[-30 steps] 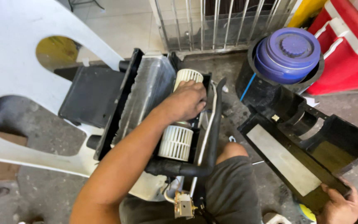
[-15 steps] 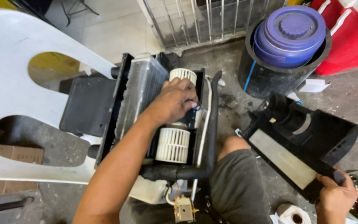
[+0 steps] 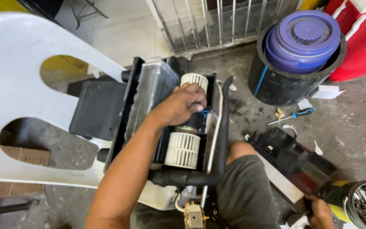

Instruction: The person assembles an electronic device by connecting wires, inserting a heat sink, and attaching a black plastic cover. They manipulate internal components and secure the casing while working on a white plastic chair in a workshop.

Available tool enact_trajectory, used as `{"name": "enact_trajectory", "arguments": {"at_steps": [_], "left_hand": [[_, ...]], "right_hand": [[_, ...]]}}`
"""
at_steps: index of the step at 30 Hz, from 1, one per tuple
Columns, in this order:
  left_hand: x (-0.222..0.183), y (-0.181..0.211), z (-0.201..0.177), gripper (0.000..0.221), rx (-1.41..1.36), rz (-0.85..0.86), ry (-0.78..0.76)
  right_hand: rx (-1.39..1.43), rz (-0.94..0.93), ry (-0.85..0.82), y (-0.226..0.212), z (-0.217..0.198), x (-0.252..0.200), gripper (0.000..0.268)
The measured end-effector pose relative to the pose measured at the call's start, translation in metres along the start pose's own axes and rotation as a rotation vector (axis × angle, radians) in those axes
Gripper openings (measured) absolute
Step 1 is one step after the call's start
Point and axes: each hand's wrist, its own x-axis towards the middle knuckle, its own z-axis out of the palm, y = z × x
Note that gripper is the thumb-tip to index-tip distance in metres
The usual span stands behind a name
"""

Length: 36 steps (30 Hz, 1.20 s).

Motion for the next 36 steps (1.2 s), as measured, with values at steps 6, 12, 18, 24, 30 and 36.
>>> {"name": "enact_trajectory", "arguments": {"at_steps": [6, 12, 18, 24, 30, 36], "left_hand": [[0.002, -0.002, 0.0, 0.013, 0.041, 0.008, -0.013], [-0.007, -0.003, -0.008, 0.037, 0.126, -0.054, 0.155], [-0.01, -0.015, -0.01, 0.072, 0.111, -0.227, 0.028], [-0.008, -0.031, 0.003, 0.075, 0.1, -0.296, 0.007], [-0.001, -0.033, 0.006, 0.078, 0.14, -0.361, -0.05], [-0.002, -0.035, 0.007, 0.079, 0.141, -0.345, -0.043]], "right_hand": [[-0.919, -0.102, 0.009, -0.085, -0.017, 0.008, 0.042], [-0.382, -0.777, -0.112, -0.262, 0.084, -0.048, 0.04], [-0.293, -1.297, -0.43, -0.381, 0.209, -0.144, 0.023], [-0.658, -1.38, -0.578, -0.408, 0.253, -0.131, 0.016], [-0.494, -1.115, -0.751, -0.406, 0.271, -0.1, 0.014], [-0.475, -0.98, -0.731, -0.402, 0.284, -0.09, 0.012]]}}
